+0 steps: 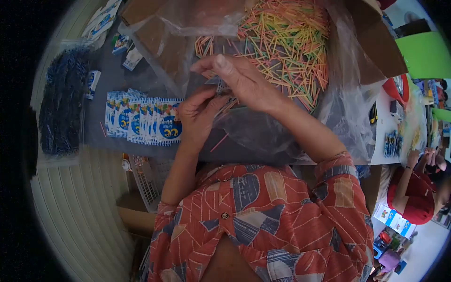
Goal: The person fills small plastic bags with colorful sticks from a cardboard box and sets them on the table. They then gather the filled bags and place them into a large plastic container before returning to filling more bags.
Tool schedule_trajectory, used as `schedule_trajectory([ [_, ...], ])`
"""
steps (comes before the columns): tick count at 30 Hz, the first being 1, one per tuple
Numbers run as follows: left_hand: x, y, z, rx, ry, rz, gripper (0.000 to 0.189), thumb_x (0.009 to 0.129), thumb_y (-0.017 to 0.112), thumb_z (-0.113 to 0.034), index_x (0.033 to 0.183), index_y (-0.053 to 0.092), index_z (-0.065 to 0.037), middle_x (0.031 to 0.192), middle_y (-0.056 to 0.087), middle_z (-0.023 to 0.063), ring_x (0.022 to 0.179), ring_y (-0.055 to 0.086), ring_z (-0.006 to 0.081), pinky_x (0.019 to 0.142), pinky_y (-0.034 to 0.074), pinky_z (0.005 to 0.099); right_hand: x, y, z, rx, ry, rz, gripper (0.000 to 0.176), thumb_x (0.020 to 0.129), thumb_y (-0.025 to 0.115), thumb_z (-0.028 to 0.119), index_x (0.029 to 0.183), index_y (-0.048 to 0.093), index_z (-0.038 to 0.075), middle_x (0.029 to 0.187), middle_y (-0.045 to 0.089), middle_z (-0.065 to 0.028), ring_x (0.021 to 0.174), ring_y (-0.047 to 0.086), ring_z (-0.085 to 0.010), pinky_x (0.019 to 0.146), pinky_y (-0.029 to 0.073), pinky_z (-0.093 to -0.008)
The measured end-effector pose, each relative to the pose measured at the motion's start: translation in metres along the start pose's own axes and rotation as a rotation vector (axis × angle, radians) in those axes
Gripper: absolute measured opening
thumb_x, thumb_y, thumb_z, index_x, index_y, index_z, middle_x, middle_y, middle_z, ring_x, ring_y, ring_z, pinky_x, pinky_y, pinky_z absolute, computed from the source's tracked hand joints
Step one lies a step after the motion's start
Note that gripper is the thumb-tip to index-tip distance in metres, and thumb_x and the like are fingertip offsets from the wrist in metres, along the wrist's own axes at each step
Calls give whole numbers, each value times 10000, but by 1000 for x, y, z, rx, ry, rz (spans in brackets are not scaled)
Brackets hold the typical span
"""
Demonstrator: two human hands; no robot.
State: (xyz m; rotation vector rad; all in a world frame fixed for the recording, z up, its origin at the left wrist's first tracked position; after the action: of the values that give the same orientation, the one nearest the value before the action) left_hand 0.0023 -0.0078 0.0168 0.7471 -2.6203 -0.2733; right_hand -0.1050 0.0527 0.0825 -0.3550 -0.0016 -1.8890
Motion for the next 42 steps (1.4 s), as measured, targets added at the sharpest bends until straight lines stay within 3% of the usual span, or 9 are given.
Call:
schedule_trajectory([
  [4,-5,-5,-10,1,89,-7,211,809,736,52,1008,666,52,985,672,103,875,649,149,756,526,257,-5,-1,5,-117,35,98,783,1000,235,642,1383,500,12,1266,595,-178,1229,551,-278,1071,395,-393],
  [7,-10,-7,-11,104,130,50,213,810,727,63,1016,674,49,1019,673,117,896,652,158,771,530,254,-6,7,4,-296,-15,204,723,979,411,586,1432,442,23,1321,561,-175,1293,498,-283,1081,379,-400],
  [13,-32,-47,-22,-15,124,-169,234,822,714,52,1053,694,32,1050,671,169,965,641,214,801,525,306,-24,-39,34,260,-335,-278,484,865,664,240,1272,553,3,1214,600,-123,1141,568,-199,965,445,-393],
  [15,-34,-61,-33,-43,190,-229,239,823,714,36,1062,695,34,1054,672,179,982,635,228,816,519,328,-40,-26,16,25,-50,6,285,840,644,143,1092,614,12,1078,625,-109,967,616,-198,847,490,-353],
  [19,-34,-66,-54,231,314,-133,250,809,726,-37,1047,703,33,1087,674,169,1008,632,258,876,494,367,-69,72,14,-841,-505,518,227,726,642,89,948,634,39,845,623,-138,732,628,-272,645,519,-357],
  [22,-36,-58,-68,341,373,-79,252,803,729,-68,1037,712,24,1085,679,163,1003,635,266,893,482,385,-81,97,-2,-1002,-421,725,293,699,644,161,964,648,36,855,622,-85,780,643,-221,664,522,-389],
  [29,-45,-60,-67,437,389,-63,258,791,728,-71,1035,716,13,1053,689,136,995,635,273,944,446,422,-65,63,62,-735,-450,561,308,730,641,36,1033,668,-9,742,626,-87,652,649,-247,579,527,-360],
  [31,-44,-53,-58,389,366,-49,258,798,727,-71,1040,712,16,1052,686,138,998,635,276,935,452,418,-63,15,78,-104,-414,-51,348,749,652,-23,1095,683,-11,790,691,-133,690,677,-243,579,516,-341],
  [42,-26,-2,-29,100,118,-1,249,832,692,13,1077,671,52,1040,668,143,970,637,237,845,493,327,-33,4,75,-604,-364,95,367,761,689,21,1127,708,37,785,662,-63,673,570,-227,698,465,-363],
])
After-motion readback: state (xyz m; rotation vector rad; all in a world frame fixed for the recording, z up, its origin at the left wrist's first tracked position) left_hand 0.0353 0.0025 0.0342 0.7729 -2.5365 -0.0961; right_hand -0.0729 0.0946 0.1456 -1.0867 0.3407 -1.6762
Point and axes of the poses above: each hand's wrist, its own x-axis towards the middle knuckle, its own y-axis out of the palm, z = x × y, the point moved 6 cm from there along x, towards the middle knuckle
